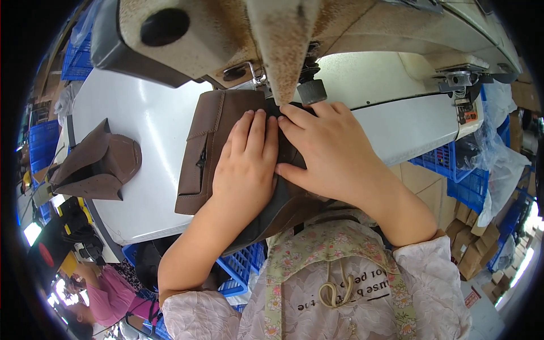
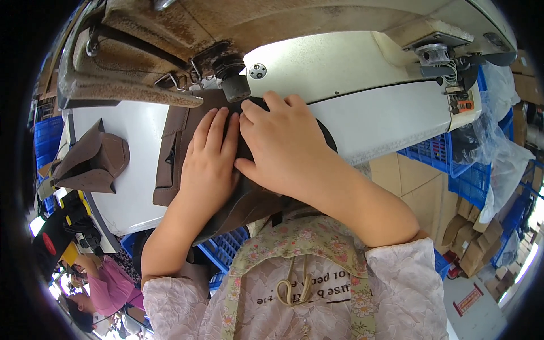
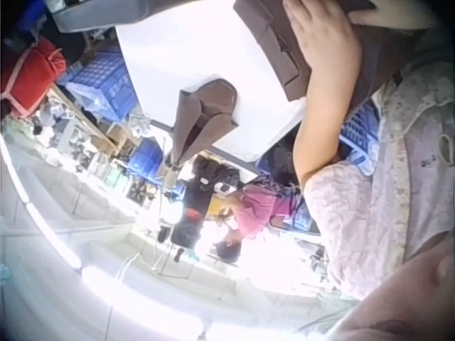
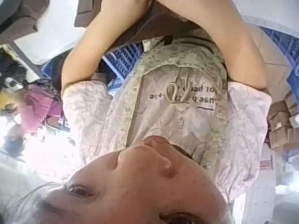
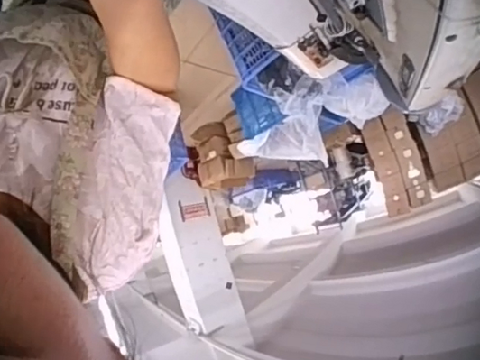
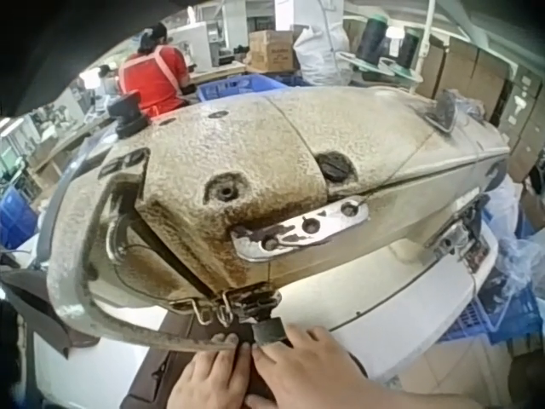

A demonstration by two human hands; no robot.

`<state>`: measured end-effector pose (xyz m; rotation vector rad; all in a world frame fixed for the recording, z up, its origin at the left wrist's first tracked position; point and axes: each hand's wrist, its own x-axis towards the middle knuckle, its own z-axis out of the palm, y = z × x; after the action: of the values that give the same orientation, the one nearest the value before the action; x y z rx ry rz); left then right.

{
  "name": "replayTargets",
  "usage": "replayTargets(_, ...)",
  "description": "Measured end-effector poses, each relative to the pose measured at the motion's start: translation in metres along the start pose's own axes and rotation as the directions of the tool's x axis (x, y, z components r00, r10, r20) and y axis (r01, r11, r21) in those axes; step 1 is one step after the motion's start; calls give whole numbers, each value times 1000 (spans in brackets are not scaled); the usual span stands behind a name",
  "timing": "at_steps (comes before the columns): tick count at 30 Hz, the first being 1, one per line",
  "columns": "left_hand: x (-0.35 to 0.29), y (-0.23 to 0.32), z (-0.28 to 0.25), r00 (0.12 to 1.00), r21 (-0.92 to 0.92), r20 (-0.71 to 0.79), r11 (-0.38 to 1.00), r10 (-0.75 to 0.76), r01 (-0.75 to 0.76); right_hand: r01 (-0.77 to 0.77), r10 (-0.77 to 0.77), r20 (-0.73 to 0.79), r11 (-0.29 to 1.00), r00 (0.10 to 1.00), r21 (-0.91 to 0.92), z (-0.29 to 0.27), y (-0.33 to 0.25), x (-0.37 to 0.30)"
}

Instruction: The recorder uses a heavy-duty industrial sewing machine to stitch together brown leather shoe upper components, including attaching reinforcement strips and trim.

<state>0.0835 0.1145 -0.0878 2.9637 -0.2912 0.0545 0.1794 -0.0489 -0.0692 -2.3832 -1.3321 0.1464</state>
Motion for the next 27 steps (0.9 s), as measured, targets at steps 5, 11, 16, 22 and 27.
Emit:
replayTargets(5, 11, -5, -2, 999, -51, -35, 998, -28, 26, -26, 26, 24, 1000, 999, -1, -3, 7, 11)
replayTargets(11, 20, -12, -4, 999, -74, -32, 997, -37, 35, 3, -4, -31, 1000, 1000, -9, -5, 14, 19)
replayTargets(16, 22, -14, -7, 999, -80, -40, 996, -36, 32, -1, 1, 0, 1000, 1000, -10, -10, 14, 21)
replayTargets(22, 23, -13, -5, 998, -50, -49, 998, -29, 26, -15, 16, 13, 1000, 1000, -14, -6, 13, 21)
replayTargets(27, 22, -12, -1, 998, -3, -62, 1000, -3, 2, 6, -6, 10, 1000, 1000, -5, -1, 16, 19)
